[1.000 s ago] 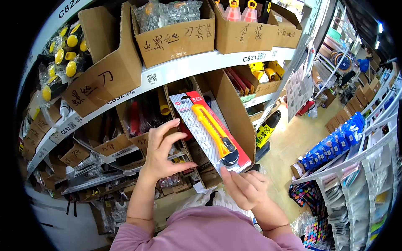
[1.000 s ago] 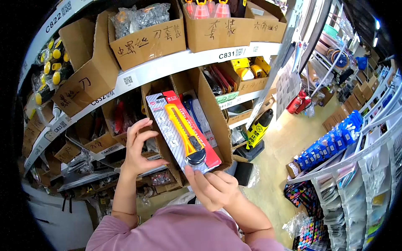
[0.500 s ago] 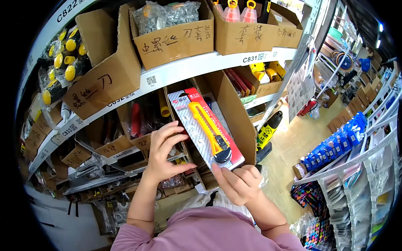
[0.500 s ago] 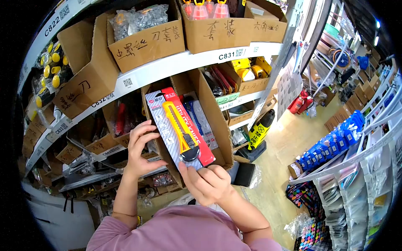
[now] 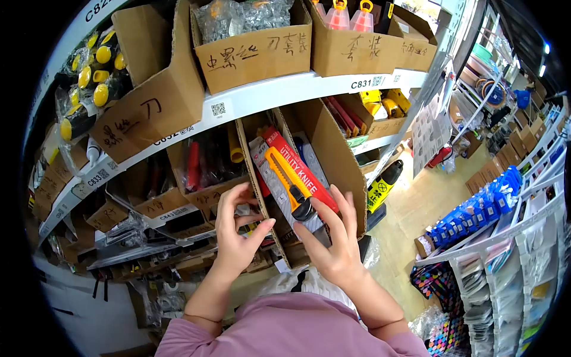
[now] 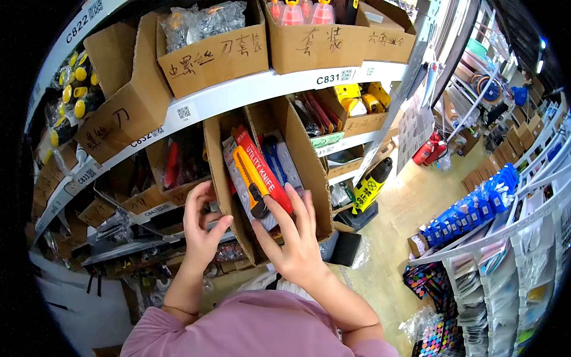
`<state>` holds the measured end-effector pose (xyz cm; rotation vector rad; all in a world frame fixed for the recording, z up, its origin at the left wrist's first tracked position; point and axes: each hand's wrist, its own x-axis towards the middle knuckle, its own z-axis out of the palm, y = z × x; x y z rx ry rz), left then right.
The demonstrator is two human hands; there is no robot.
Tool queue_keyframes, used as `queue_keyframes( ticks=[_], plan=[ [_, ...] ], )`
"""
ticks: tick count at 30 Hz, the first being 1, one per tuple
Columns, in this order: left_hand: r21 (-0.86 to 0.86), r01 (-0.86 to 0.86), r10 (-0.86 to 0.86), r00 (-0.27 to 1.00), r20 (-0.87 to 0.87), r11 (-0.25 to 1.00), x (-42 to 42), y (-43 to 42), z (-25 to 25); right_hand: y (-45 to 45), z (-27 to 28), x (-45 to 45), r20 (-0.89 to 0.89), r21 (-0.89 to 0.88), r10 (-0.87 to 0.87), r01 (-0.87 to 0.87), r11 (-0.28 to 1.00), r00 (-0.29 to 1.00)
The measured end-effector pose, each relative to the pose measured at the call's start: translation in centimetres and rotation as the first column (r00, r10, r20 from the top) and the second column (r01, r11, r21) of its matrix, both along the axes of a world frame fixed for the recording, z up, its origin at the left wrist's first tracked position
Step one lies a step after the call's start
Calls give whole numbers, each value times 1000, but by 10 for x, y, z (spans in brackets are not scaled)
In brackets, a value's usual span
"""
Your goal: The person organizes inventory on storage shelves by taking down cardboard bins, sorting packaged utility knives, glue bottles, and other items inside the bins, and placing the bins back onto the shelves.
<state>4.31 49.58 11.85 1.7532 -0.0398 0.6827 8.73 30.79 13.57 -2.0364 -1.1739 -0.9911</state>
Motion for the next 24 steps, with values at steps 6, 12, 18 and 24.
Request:
queue_keyframes(
  ticks=[6,12,18,24],
  plan=[
    [-101,96,-115,974,-196,990,5,8,-18,-9,9,15,-127,19,116,-114,993,985],
    [-411,150,-266,933,-242,899,16,-1,-31,0,41,31,-251,66,166,-155,986,954],
    [-525,147,-309,922,-234,838,16,-10,-21,15,44,49,-277,-6,203,-213,977,939],
    [-559,137,-327,910,-255,818,17,-6,-28,33,40,77,-315,-118,269,-319,940,910]
  ],
)
